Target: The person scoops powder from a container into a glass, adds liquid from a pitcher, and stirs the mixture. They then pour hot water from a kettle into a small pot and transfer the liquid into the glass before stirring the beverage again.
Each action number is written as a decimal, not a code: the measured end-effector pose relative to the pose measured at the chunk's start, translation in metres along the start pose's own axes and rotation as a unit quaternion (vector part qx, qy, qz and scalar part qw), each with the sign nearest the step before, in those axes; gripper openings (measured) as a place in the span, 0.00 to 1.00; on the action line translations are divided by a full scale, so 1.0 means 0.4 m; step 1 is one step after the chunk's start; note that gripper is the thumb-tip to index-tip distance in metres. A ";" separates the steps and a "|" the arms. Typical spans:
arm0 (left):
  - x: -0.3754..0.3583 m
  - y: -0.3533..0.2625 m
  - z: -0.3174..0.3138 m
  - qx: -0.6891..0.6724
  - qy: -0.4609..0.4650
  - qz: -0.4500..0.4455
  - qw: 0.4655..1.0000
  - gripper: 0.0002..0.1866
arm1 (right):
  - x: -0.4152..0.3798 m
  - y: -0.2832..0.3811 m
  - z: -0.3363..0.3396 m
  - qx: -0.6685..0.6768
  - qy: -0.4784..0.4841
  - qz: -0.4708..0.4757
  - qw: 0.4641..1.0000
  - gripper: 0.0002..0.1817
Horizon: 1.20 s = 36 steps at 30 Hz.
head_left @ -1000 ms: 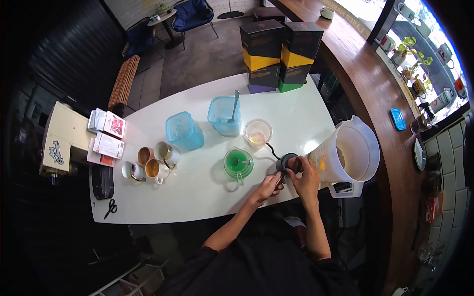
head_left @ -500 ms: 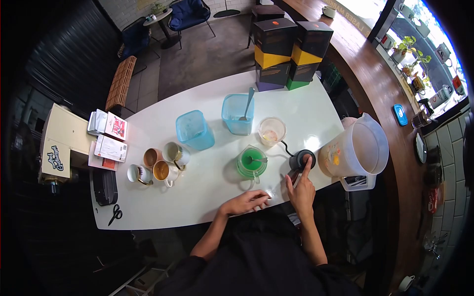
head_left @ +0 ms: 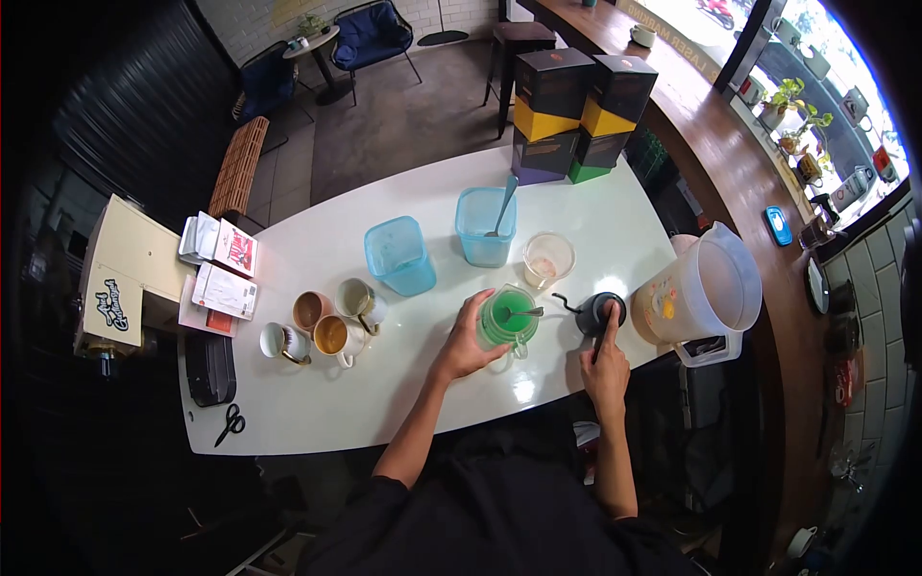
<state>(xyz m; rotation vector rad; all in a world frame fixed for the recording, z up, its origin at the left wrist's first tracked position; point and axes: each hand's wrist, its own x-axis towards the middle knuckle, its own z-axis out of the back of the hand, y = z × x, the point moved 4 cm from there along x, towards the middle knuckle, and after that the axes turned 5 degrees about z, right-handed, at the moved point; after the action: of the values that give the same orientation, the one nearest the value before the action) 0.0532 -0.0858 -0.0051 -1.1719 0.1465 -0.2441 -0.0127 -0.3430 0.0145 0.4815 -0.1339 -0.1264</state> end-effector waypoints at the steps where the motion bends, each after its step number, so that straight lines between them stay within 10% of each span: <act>1: 0.013 -0.006 -0.013 0.019 0.008 -0.020 1.000 0.52 | -0.001 -0.003 -0.004 0.001 -0.018 0.007 1.000 0.52; 20: 0.066 0.017 -0.112 -0.045 -0.012 -0.065 0.997 0.47 | 0.009 -0.057 0.037 0.181 -0.123 0.036 0.975 0.45; 36: 0.073 -0.001 -0.138 -0.042 0.023 -0.033 0.998 0.45 | 0.050 0.015 0.102 0.045 -0.149 0.117 0.981 0.47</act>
<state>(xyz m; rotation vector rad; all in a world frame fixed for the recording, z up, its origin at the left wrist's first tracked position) 0.0679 -0.1430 -0.0256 -1.2557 0.1610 -0.3259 0.0010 -0.3591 0.0552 0.5316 -0.4894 0.0390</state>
